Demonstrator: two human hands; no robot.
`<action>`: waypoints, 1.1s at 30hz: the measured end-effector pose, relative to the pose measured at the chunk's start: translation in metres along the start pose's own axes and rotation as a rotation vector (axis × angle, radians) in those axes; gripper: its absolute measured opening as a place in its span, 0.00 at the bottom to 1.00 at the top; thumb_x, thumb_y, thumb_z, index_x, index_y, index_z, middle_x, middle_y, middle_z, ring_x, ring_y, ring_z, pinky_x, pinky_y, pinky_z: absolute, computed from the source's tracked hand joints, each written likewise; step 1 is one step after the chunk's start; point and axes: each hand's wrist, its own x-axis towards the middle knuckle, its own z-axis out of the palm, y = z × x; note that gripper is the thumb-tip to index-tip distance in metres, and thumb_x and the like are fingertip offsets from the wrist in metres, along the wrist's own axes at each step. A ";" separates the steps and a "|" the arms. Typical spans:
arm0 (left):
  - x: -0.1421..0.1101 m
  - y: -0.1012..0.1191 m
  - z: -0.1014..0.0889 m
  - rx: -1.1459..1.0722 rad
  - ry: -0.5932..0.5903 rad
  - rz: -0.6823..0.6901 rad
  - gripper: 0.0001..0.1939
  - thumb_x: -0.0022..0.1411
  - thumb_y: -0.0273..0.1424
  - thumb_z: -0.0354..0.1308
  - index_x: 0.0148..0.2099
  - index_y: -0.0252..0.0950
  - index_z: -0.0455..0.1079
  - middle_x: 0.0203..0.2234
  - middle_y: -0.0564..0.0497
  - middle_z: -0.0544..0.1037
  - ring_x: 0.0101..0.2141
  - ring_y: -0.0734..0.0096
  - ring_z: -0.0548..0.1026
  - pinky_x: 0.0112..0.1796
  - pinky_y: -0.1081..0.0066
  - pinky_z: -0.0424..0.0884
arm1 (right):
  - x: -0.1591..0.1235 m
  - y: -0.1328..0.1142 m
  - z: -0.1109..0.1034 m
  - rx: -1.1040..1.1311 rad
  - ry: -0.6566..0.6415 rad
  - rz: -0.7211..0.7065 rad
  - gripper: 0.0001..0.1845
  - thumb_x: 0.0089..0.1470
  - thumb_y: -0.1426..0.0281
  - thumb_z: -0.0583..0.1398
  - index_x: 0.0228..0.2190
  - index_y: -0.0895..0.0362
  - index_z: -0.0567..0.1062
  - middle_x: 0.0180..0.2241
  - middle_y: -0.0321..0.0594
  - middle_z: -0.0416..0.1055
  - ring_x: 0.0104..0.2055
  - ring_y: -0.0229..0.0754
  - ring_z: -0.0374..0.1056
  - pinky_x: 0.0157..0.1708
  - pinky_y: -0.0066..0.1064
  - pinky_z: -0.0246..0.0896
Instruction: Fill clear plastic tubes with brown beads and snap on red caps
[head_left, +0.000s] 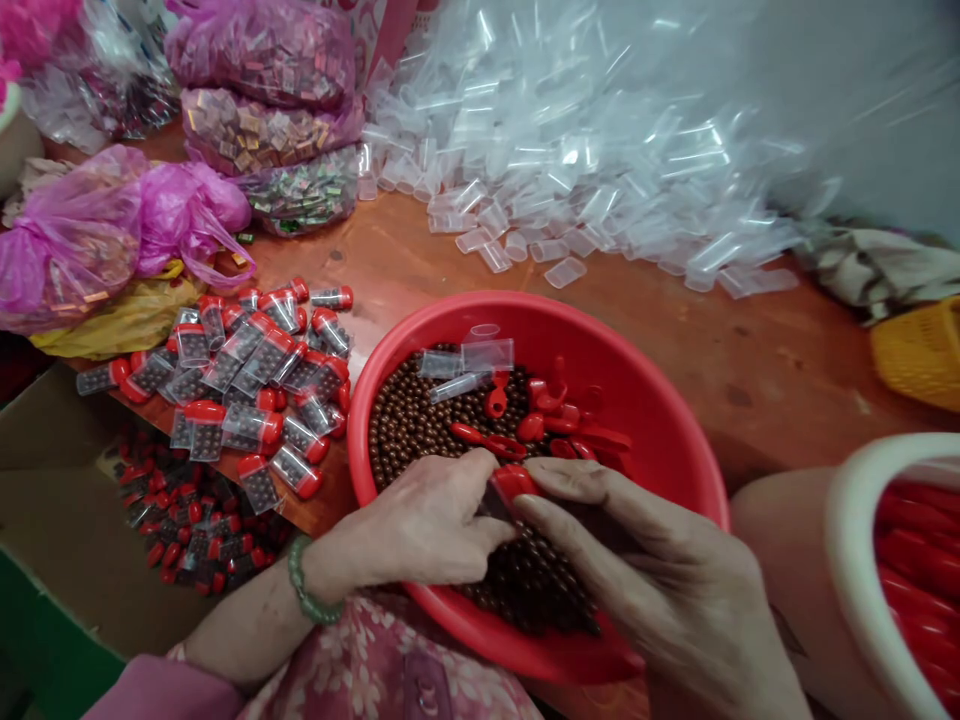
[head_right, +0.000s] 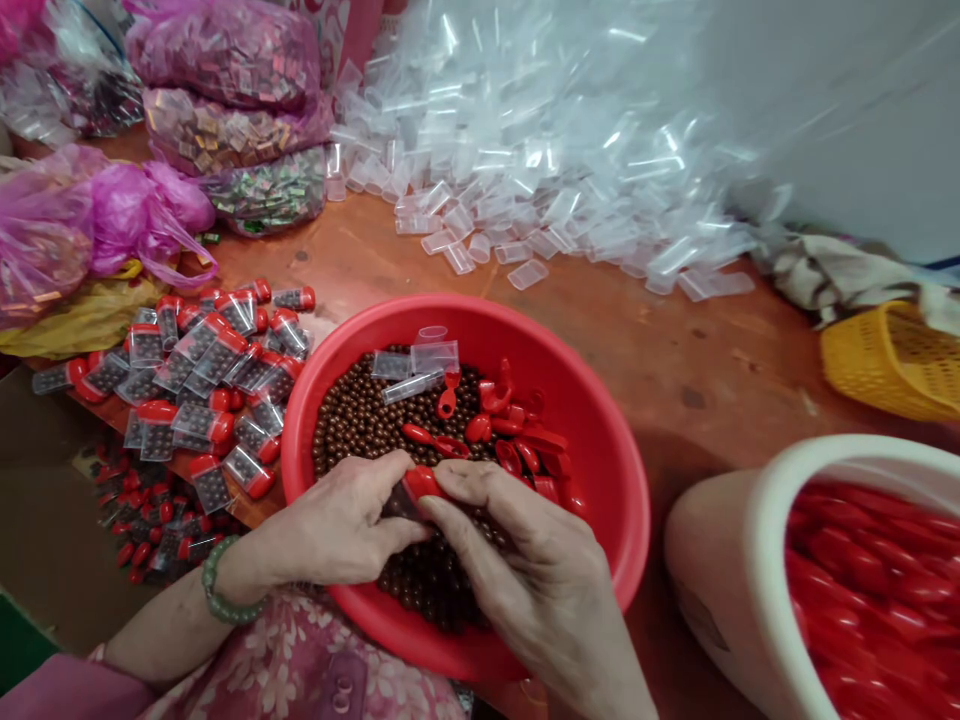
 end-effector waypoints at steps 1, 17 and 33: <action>0.000 -0.002 -0.001 -0.094 -0.023 -0.004 0.08 0.57 0.31 0.58 0.33 0.36 0.60 0.25 0.55 0.67 0.26 0.74 0.64 0.27 0.72 0.58 | -0.001 -0.003 0.000 -0.037 -0.009 -0.021 0.10 0.54 0.75 0.63 0.39 0.50 0.75 0.35 0.36 0.77 0.33 0.40 0.75 0.33 0.29 0.74; 0.009 -0.004 -0.001 -1.078 -0.034 -0.160 0.24 0.38 0.38 0.74 0.31 0.32 0.67 0.23 0.57 0.70 0.26 0.79 0.67 0.32 0.75 0.65 | 0.012 -0.004 0.029 -0.707 0.021 -0.448 0.32 0.53 0.64 0.56 0.56 0.66 0.58 0.38 0.56 0.72 0.38 0.55 0.70 0.37 0.45 0.65; 0.012 -0.012 0.002 -1.133 -0.018 -0.269 0.25 0.57 0.51 0.56 0.30 0.31 0.71 0.22 0.50 0.74 0.28 0.70 0.72 0.35 0.69 0.69 | 0.005 -0.003 0.027 -0.663 0.021 -0.516 0.39 0.51 0.66 0.63 0.59 0.68 0.57 0.41 0.58 0.75 0.41 0.53 0.72 0.39 0.43 0.66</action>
